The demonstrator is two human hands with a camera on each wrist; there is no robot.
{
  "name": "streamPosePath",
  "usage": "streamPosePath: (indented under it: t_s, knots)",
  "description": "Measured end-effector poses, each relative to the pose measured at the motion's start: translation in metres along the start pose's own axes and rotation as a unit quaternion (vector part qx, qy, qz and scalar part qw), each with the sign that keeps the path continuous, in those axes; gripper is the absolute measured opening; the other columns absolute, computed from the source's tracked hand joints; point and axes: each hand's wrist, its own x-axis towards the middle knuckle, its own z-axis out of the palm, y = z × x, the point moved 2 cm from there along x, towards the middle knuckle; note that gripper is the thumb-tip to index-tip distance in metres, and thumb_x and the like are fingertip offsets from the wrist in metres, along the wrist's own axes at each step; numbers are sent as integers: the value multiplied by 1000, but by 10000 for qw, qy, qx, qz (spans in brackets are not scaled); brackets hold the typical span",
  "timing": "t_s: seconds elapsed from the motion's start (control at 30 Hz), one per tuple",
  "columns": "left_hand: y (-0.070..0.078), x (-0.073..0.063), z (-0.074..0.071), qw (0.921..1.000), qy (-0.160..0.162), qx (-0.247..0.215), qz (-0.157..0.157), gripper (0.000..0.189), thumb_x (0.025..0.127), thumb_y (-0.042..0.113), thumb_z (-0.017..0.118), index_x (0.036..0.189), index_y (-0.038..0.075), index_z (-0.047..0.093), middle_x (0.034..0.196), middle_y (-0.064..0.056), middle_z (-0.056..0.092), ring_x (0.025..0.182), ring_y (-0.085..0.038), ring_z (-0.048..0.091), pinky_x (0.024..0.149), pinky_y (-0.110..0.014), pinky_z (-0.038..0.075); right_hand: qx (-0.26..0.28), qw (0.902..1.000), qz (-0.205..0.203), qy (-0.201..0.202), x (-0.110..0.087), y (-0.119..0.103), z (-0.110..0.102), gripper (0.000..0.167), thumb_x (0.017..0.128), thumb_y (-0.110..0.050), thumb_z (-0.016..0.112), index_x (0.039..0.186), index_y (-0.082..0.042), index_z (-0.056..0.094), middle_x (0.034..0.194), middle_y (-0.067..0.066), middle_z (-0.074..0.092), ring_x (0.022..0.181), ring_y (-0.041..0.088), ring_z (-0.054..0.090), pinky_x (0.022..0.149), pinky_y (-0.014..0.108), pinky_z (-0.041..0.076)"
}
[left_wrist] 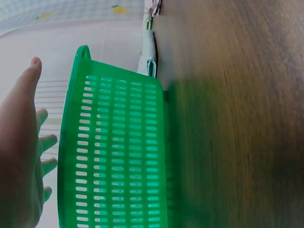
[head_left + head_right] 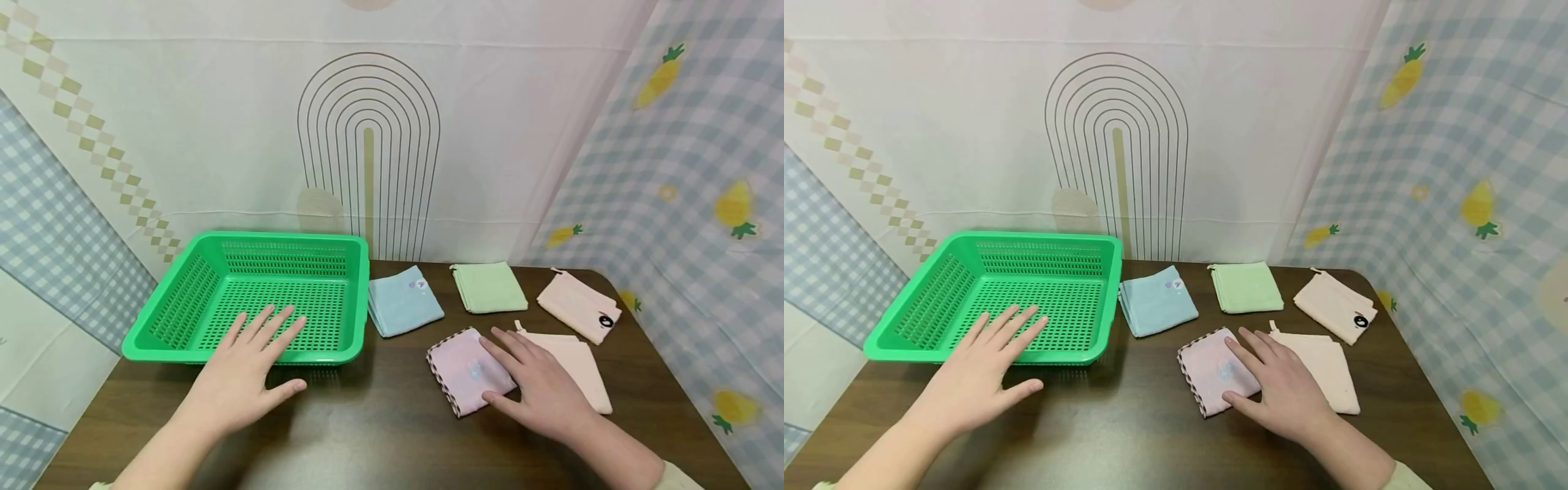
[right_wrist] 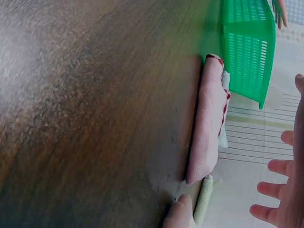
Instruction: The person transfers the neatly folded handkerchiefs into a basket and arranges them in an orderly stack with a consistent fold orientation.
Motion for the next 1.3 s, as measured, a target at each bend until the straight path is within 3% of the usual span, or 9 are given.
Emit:
streamPosePath:
  t_s: [0.7, 1.3]
  knots:
    - [-23, -8, -1, 9998, 39, -31, -214, 86, 91, 67, 53, 160, 30, 19, 164, -1, 23, 149, -31, 20, 123, -47, -1, 142, 9997, 215, -17, 7, -3, 8, 72, 89, -58, 65, 149, -22, 47, 145, 12, 49, 128, 38, 49, 102, 57, 43]
    - [-41, -19, -9, 9977, -35, -103, -675, 85, 92, 61, 57, 160, 30, 17, 163, -6, 25, 150, -32, 17, 122, -48, -4, 140, 9993, 343, 6, 13, -10, 13, 63, 92, -53, 62, 145, -18, 53, 140, 15, 54, 125, 38, 53, 102, 57, 43]
